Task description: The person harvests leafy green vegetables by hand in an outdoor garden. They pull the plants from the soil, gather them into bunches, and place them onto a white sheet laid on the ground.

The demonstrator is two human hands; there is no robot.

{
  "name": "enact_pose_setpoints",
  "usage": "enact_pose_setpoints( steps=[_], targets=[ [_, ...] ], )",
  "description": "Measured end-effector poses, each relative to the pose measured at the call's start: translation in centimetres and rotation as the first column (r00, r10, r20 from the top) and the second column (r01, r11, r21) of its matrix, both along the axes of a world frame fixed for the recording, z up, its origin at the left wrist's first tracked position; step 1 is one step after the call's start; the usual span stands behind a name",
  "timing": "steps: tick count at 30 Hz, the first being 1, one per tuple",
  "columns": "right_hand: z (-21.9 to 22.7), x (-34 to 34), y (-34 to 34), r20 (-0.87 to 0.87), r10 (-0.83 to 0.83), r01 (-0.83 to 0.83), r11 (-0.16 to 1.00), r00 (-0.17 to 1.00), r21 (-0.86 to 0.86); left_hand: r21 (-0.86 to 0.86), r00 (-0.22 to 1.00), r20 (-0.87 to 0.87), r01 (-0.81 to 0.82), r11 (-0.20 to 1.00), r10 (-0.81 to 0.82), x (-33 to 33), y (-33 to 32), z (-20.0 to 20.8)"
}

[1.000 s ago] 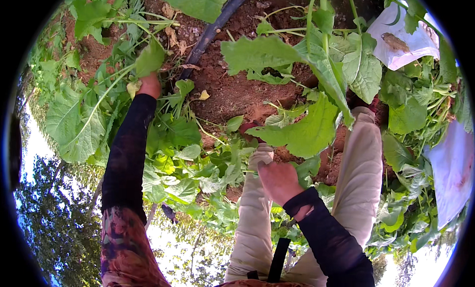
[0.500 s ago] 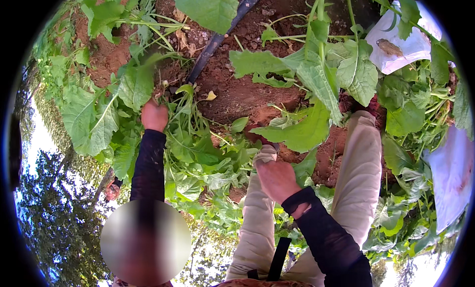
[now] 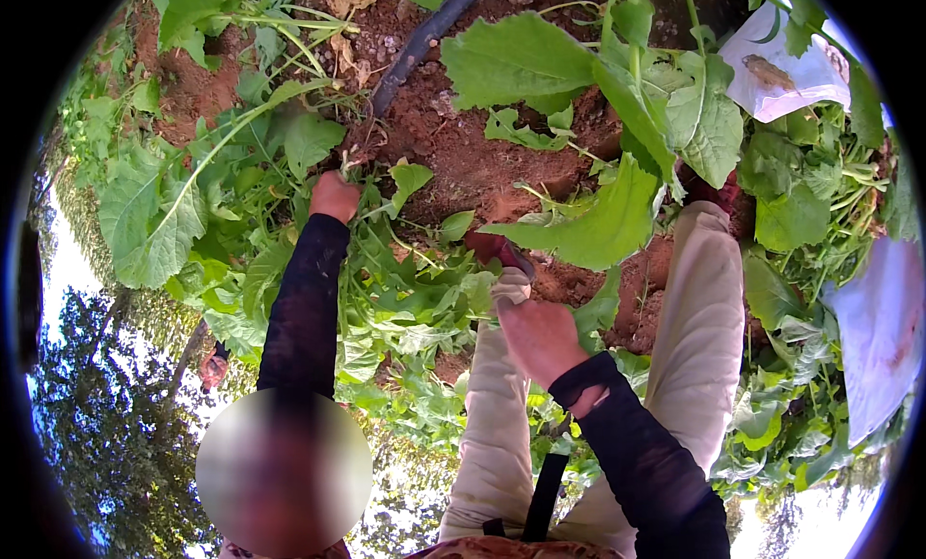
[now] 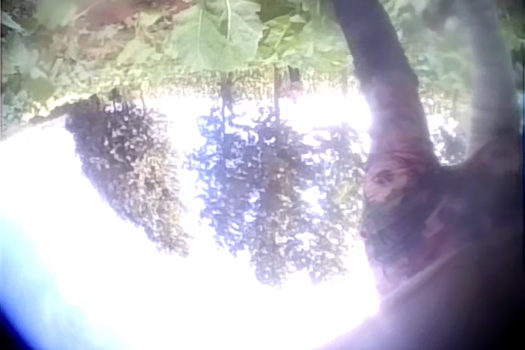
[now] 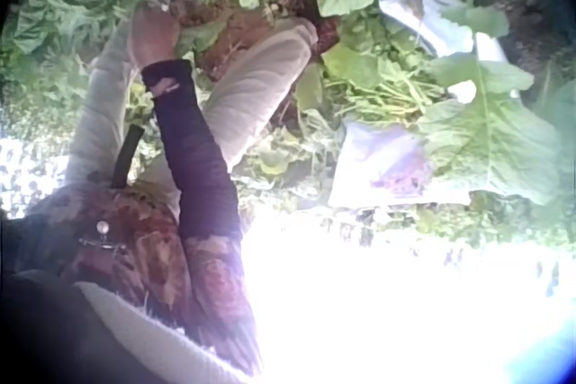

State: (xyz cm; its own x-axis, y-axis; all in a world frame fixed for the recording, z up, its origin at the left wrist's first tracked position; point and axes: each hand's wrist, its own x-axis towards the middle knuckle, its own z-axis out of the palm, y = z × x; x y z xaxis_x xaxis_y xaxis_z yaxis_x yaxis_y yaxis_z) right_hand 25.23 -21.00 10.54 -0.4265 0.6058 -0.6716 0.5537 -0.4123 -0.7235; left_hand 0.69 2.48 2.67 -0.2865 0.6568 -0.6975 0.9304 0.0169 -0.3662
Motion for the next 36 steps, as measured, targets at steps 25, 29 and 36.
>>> enact_pose_setpoints(
  steps=[25,29,36],
  targets=[
    [0.0,-1.3,-0.1,0.008,0.120,-0.119,0.992,0.993,-0.034,0.571,0.750,0.656,-0.568,0.593,0.088,-5.1,-12.4,11.6],
    [0.0,-1.3,-0.3,0.006,0.113,-0.113,0.993,0.994,-0.020,0.558,0.875,0.454,-0.426,0.712,0.167,-3.4,-6.4,3.8],
    [0.1,-1.2,-0.4,0.025,0.142,-0.140,0.989,0.990,-0.040,0.331,0.988,-0.008,0.146,0.932,-0.152,-7.2,-7.1,-1.9]
  ],
)
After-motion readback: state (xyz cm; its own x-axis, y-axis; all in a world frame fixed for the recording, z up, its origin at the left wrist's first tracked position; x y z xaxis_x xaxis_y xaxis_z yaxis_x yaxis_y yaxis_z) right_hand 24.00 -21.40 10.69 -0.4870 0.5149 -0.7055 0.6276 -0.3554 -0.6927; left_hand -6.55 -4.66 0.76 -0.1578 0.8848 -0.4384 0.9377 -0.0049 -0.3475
